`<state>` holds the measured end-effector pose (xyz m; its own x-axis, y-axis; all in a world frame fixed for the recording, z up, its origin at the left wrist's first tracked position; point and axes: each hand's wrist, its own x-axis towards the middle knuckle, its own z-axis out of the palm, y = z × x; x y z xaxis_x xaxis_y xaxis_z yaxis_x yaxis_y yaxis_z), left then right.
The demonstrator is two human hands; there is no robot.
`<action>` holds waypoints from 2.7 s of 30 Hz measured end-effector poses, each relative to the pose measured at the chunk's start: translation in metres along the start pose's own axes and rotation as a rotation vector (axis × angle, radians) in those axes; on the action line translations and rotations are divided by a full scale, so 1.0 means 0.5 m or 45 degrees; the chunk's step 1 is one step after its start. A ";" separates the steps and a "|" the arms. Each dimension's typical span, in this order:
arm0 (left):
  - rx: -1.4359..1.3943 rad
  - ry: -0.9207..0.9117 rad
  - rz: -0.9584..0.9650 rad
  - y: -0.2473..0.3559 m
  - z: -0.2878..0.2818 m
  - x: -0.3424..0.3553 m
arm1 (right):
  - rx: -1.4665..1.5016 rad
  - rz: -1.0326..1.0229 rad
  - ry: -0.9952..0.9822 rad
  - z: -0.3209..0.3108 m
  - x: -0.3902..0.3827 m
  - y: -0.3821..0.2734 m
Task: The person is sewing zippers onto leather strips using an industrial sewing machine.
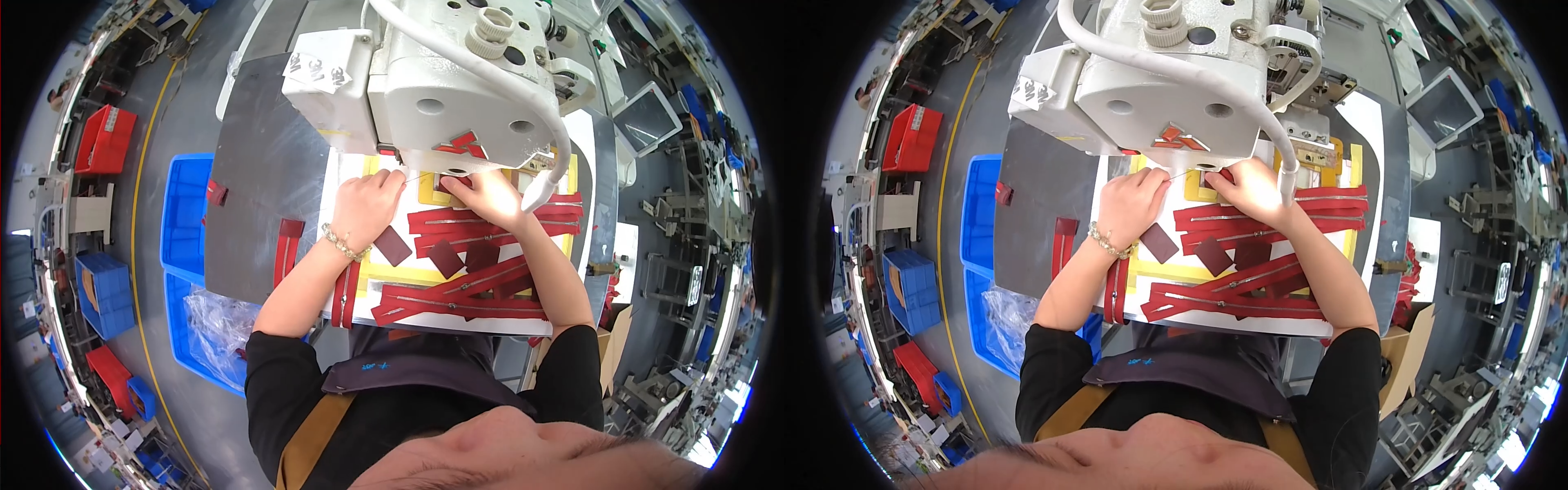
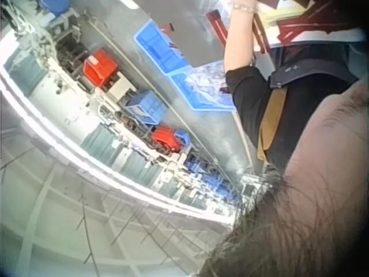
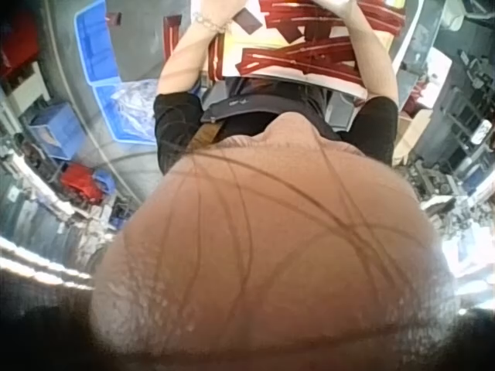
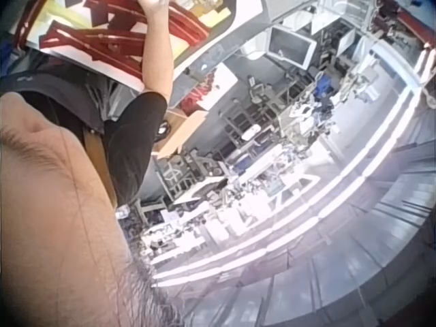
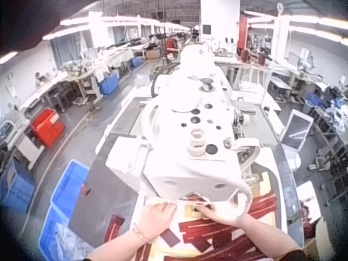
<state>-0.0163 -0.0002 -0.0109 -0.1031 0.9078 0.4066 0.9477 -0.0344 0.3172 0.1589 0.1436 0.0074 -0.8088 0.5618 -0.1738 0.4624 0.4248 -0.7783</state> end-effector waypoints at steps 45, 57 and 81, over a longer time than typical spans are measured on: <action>-1.573 -0.853 -0.206 -0.065 -0.109 0.013 | 1.580 0.037 -0.361 0.098 -0.299 -0.261; -1.983 -1.253 -0.531 -0.036 -0.085 0.006 | 1.564 0.121 -0.426 0.205 -0.285 -0.207; -1.471 -0.877 -0.305 -0.027 -0.111 0.014 | 1.538 0.303 -0.502 0.206 -0.252 -0.144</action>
<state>-0.0465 -0.0165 0.0351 0.2642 0.9517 -0.1564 0.1032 0.1334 0.9857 0.1902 -0.0311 0.0230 -0.9002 0.2007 -0.3866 0.1564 -0.6793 -0.7170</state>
